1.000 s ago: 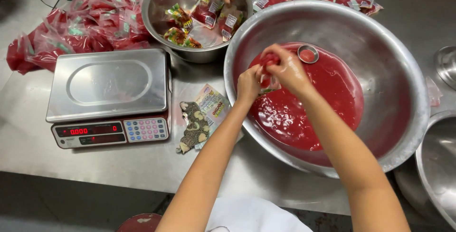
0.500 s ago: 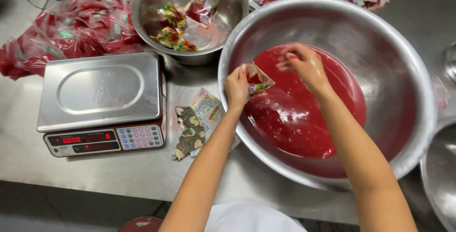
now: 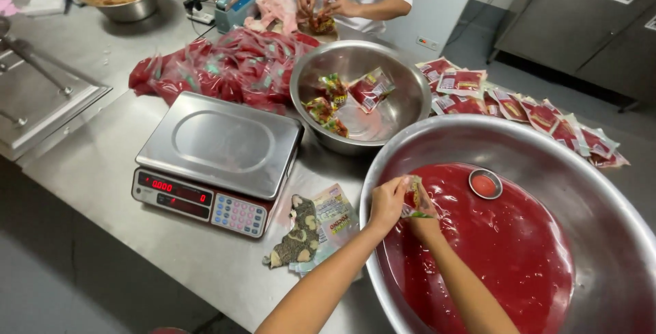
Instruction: The person fills plastic bags with a red marinade from a large metal bowl using a ladle and weighs each bag on a digital scale.
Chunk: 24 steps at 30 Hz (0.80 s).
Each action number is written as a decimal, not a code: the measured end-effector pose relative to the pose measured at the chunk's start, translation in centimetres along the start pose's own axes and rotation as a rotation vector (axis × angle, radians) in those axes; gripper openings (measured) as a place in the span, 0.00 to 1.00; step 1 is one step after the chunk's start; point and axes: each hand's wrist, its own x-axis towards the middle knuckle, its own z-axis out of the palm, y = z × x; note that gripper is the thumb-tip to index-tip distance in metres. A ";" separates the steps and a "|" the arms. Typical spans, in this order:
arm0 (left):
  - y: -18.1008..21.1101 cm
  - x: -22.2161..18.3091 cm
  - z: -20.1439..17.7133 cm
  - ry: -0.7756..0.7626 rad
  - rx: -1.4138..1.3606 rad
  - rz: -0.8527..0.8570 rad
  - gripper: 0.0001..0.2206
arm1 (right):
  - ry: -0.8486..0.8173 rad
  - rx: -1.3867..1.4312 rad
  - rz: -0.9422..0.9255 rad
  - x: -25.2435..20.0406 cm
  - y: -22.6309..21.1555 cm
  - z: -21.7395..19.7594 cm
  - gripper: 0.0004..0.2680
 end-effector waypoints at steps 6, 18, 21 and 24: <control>0.6 -0.2 -0.7 -0.054 -0.038 0.040 0.09 | 0.071 -1.342 0.238 -1.4 -4.5 5.5 0.11; 0.0 -0.4 -0.1 -0.122 -0.014 0.064 0.09 | 0.140 -1.414 0.695 -9.0 -8.0 -1.5 0.08; -0.6 -0.2 0.4 -0.124 -0.004 0.084 0.09 | 0.082 -1.504 0.946 -12.0 -3.5 -3.9 0.08; -0.7 0.1 0.6 -0.127 -0.014 0.078 0.09 | 0.100 -1.269 0.863 -11.9 -4.9 1.4 0.27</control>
